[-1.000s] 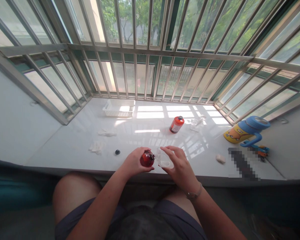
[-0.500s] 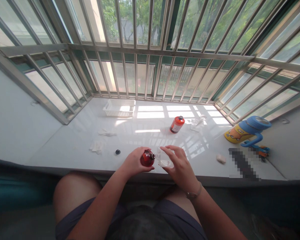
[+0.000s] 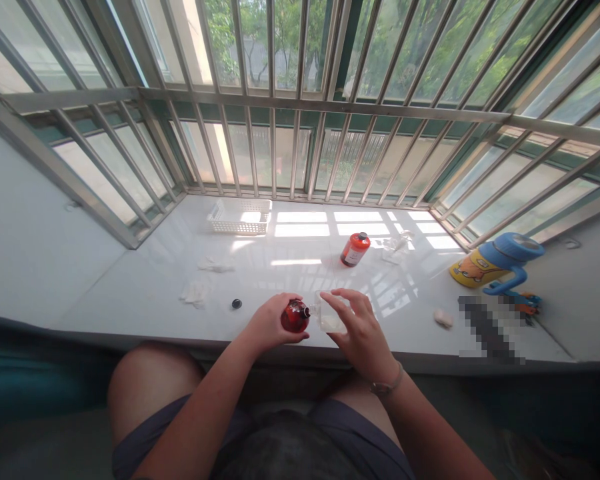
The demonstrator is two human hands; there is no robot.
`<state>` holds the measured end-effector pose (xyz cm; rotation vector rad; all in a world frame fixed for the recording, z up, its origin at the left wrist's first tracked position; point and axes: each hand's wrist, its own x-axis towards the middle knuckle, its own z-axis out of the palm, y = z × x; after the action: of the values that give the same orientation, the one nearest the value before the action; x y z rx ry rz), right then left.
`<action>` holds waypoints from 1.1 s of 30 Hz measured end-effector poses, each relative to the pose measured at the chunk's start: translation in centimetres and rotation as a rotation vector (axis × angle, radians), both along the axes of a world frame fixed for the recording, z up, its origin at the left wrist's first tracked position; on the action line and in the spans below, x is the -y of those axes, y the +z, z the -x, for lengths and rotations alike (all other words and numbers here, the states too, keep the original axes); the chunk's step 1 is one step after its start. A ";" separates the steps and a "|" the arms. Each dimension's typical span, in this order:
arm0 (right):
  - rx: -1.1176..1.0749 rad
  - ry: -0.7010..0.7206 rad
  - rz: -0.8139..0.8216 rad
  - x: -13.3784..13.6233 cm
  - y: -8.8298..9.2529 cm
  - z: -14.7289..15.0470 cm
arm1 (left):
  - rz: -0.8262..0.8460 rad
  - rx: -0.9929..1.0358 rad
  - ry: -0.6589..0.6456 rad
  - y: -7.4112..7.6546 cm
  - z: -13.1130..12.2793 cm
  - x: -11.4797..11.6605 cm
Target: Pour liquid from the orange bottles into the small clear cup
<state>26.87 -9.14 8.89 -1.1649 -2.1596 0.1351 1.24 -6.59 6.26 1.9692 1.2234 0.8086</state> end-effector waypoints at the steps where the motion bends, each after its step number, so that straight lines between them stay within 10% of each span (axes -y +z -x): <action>1: 0.001 0.001 -0.004 0.0 0.0 0.0 | 0.000 0.000 0.000 0.0 0.0 0.0; 33: 0.014 0.027 -0.074 0.1 0.4 0.0 | 0.007 0.021 0.013 -0.2 0.1 -0.1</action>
<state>26.90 -9.21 9.31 -1.0985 -2.1740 0.0588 1.13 -6.53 6.05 1.9445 1.2266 0.8280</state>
